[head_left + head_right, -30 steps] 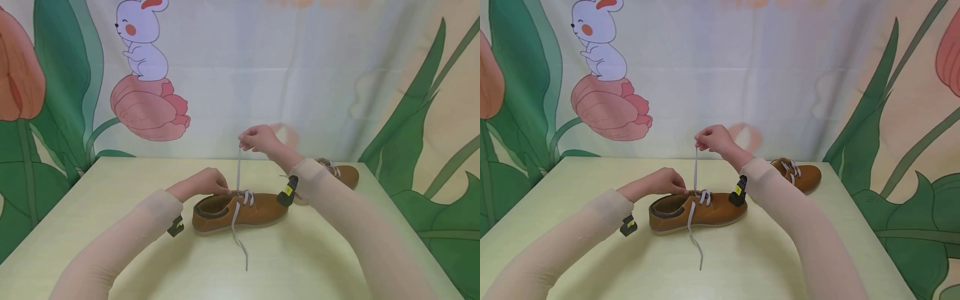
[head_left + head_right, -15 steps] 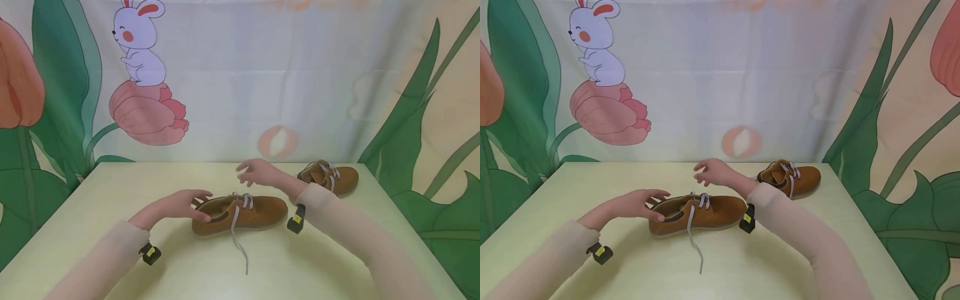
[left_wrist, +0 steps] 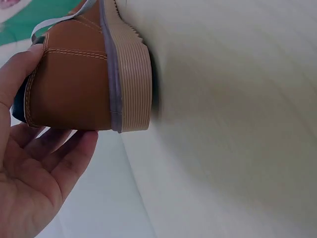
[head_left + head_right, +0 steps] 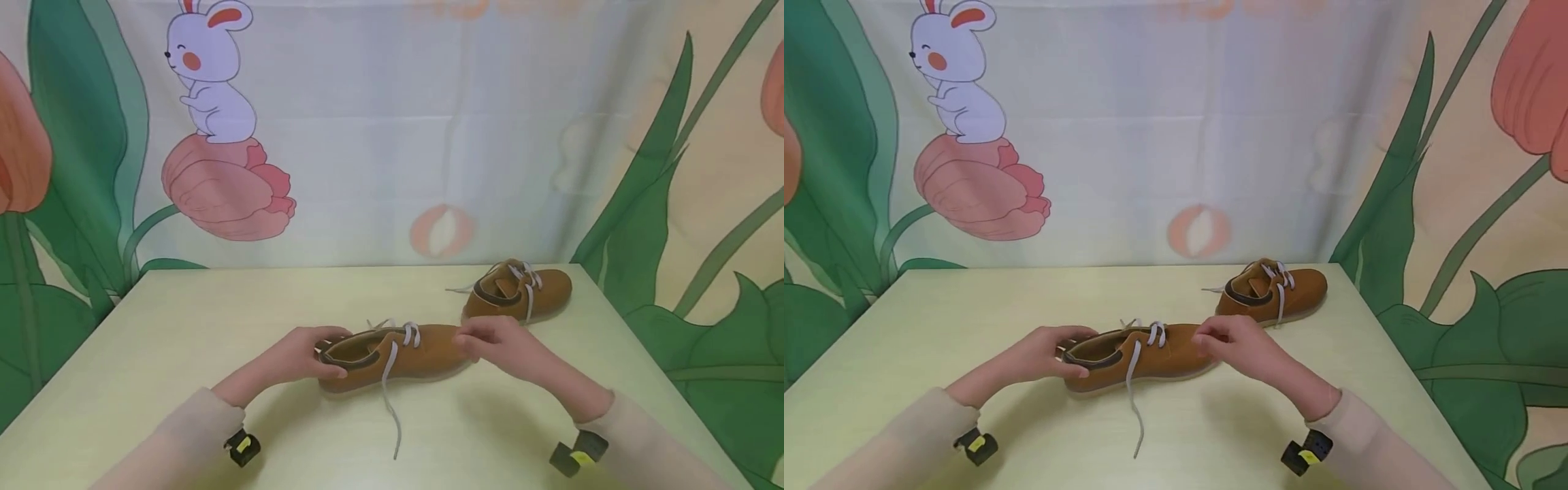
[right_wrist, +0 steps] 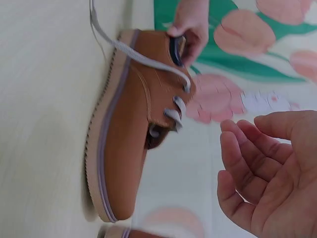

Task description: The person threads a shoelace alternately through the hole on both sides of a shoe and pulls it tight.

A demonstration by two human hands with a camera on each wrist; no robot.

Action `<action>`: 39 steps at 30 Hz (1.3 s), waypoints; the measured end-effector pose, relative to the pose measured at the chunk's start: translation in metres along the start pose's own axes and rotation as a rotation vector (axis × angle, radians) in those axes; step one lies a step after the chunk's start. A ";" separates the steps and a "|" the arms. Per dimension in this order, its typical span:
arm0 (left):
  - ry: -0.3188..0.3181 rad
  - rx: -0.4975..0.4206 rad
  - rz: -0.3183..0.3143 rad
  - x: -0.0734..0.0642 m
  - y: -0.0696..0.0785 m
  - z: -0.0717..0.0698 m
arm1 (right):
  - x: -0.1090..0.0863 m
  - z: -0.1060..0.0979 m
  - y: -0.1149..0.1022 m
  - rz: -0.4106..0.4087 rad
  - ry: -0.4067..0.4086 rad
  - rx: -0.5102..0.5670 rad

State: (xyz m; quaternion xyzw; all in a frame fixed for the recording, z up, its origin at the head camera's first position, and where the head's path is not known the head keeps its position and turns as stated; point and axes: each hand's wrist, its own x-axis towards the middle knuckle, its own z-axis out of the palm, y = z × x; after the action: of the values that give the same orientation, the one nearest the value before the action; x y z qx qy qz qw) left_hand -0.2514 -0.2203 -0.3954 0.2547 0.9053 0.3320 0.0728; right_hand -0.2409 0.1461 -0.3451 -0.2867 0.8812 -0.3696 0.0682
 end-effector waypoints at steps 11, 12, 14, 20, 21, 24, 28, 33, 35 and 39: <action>0.166 0.097 -0.169 -0.005 0.010 0.002 | -0.025 -0.022 0.024 0.122 0.117 0.090; 0.180 0.097 -0.191 -0.004 0.009 0.000 | -0.027 -0.023 0.026 0.131 0.120 0.097; 0.200 0.106 -0.223 0.002 0.007 -0.002 | -0.030 -0.025 0.027 0.153 0.122 0.111; 0.234 0.164 -0.281 0.050 0.005 -0.001 | -0.031 -0.026 0.025 0.130 0.092 0.125; 0.237 0.175 -0.286 0.060 0.005 0.000 | -0.030 -0.026 0.024 0.120 0.081 0.130; 0.247 0.198 -0.294 0.090 0.008 0.004 | -0.026 -0.021 0.022 0.090 0.039 0.146; 0.246 0.204 -0.307 0.123 0.014 0.009 | -0.020 -0.012 0.020 0.065 -0.014 0.156; 0.228 0.185 -0.268 0.158 0.020 0.020 | -0.020 -0.001 0.018 0.055 -0.066 0.160; 0.226 0.168 -0.238 0.170 0.025 0.025 | -0.020 0.002 0.018 0.055 -0.089 0.158; 0.232 0.115 -0.186 0.190 0.037 0.033 | -0.016 0.008 0.017 0.033 -0.123 0.153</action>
State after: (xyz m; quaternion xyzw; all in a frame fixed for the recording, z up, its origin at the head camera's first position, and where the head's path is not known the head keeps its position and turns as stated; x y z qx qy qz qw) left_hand -0.3897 -0.0814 -0.3899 0.1337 0.9449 0.2984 -0.0166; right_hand -0.2325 0.1595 -0.3637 -0.2885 0.8492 -0.4162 0.1500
